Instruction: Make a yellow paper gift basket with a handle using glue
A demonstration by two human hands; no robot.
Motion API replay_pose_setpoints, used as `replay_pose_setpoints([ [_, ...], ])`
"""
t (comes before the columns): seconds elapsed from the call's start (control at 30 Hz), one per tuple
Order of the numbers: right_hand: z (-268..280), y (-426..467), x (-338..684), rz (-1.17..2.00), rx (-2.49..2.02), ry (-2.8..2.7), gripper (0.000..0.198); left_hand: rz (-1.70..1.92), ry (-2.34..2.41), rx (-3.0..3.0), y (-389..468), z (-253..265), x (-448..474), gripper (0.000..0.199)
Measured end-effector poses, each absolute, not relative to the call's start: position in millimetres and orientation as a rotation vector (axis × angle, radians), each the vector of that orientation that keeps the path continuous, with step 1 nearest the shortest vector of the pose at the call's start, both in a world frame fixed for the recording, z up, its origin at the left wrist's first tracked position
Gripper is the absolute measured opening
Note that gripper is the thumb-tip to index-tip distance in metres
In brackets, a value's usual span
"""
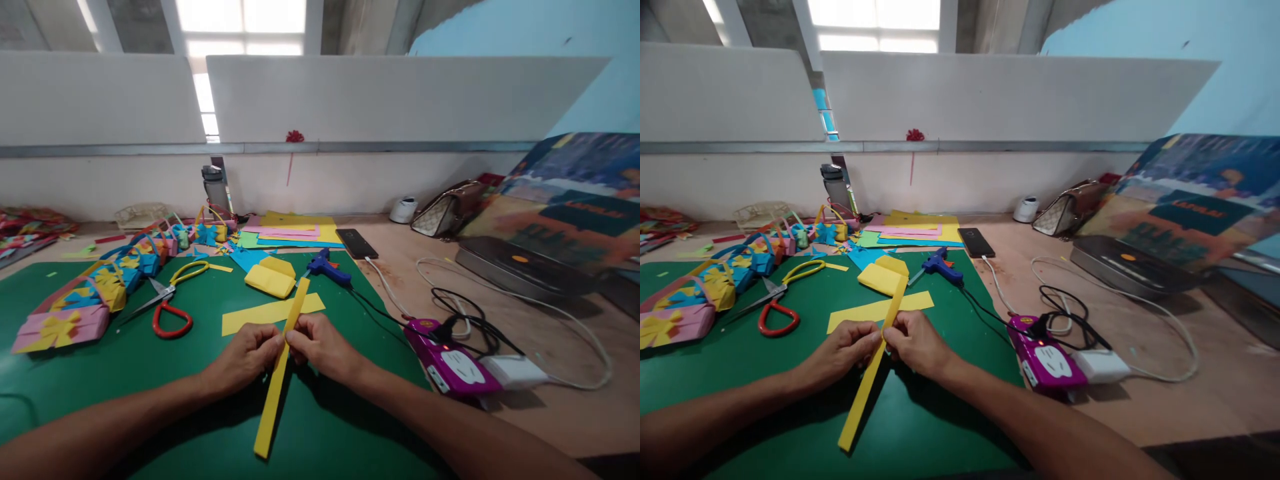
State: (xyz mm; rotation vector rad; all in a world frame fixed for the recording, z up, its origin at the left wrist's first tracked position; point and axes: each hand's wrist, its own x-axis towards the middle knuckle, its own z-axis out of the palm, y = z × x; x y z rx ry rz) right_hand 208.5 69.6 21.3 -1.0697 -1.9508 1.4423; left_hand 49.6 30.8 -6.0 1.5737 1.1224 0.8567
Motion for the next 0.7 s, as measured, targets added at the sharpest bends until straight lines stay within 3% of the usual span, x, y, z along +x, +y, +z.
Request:
replay_pose_setpoints([
  [0.33, 25, 71, 210, 1.180, -1.099, -1.730, 0.022, 0.748, 1.099, 1.404, 31, 6, 51, 0.038],
  [0.5, 35, 88, 216, 1.040, -1.142, -1.549, 0.022, 0.858, 1.156, 1.397, 30, 7, 51, 0.034],
  [0.7, 27, 114, 210, 1.131, -1.246, -1.381, 0.024, 1.031, 1.404, 1.512, 59, 31, 24, 0.031],
])
